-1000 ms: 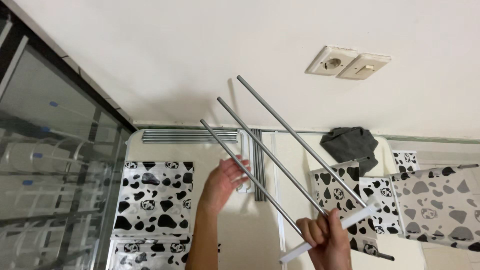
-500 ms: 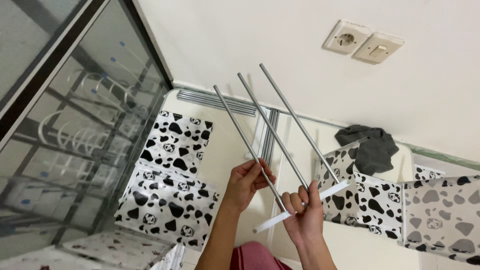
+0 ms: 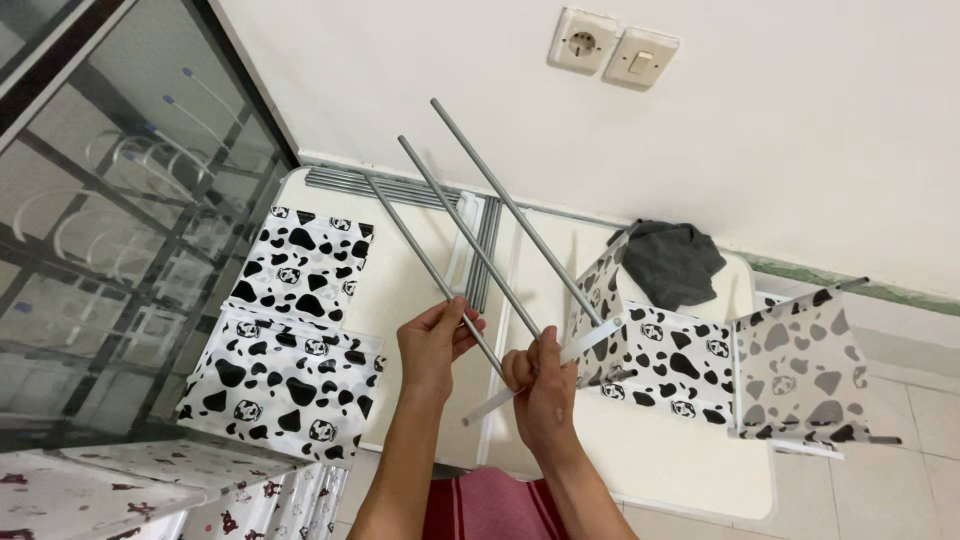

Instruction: The person assembles a collapsible drying rack by inserting metal rods into fabric sleeves and connecting them to a white plastic frame. They repeatedly insert and remove rods, adjust the frame, and wipe the surface with a dark cloth.

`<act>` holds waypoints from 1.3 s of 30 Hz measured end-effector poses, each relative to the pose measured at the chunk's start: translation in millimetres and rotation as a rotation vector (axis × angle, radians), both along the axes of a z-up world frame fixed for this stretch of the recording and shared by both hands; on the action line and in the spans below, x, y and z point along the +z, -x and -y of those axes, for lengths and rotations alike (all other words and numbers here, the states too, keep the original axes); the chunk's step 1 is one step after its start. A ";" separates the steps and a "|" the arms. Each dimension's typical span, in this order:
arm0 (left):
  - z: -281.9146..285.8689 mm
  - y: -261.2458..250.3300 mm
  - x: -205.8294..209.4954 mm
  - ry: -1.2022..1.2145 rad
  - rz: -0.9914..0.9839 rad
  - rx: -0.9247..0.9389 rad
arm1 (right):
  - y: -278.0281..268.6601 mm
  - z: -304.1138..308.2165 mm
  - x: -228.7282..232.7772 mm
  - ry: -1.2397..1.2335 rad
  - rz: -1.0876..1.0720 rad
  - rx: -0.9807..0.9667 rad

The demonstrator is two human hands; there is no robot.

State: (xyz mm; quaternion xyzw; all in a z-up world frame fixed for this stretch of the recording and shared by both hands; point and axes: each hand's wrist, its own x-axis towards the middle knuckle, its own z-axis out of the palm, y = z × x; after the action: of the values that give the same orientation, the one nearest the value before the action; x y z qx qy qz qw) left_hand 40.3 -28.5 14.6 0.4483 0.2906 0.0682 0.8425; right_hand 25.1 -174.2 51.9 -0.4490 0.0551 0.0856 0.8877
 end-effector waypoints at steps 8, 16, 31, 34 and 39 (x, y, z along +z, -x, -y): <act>1.1 21.2 -4.2 0.289 0.350 -0.329 | -5.0 25.9 14.6 -0.235 -0.226 0.097; 10.5 22.8 -6.8 0.094 0.214 -0.148 | 1.7 17.4 6.7 -0.136 -0.151 0.006; -30.6 16.9 -5.1 -0.082 -0.010 0.124 | 7.5 27.5 5.9 0.115 0.132 0.011; -52.5 8.4 -21.9 0.063 -0.024 0.088 | 2.8 28.9 9.8 0.079 0.130 0.006; -78.7 -25.8 -62.2 0.103 -0.065 0.110 | -6.2 19.6 15.9 0.036 0.120 -0.008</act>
State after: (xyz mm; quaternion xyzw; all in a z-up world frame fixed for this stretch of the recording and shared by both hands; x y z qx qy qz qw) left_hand 66.0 50.2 -47.7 0.3899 0.3450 0.0849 0.8496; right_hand 31.4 -193.9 67.8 -0.4689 0.0052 0.0538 0.8816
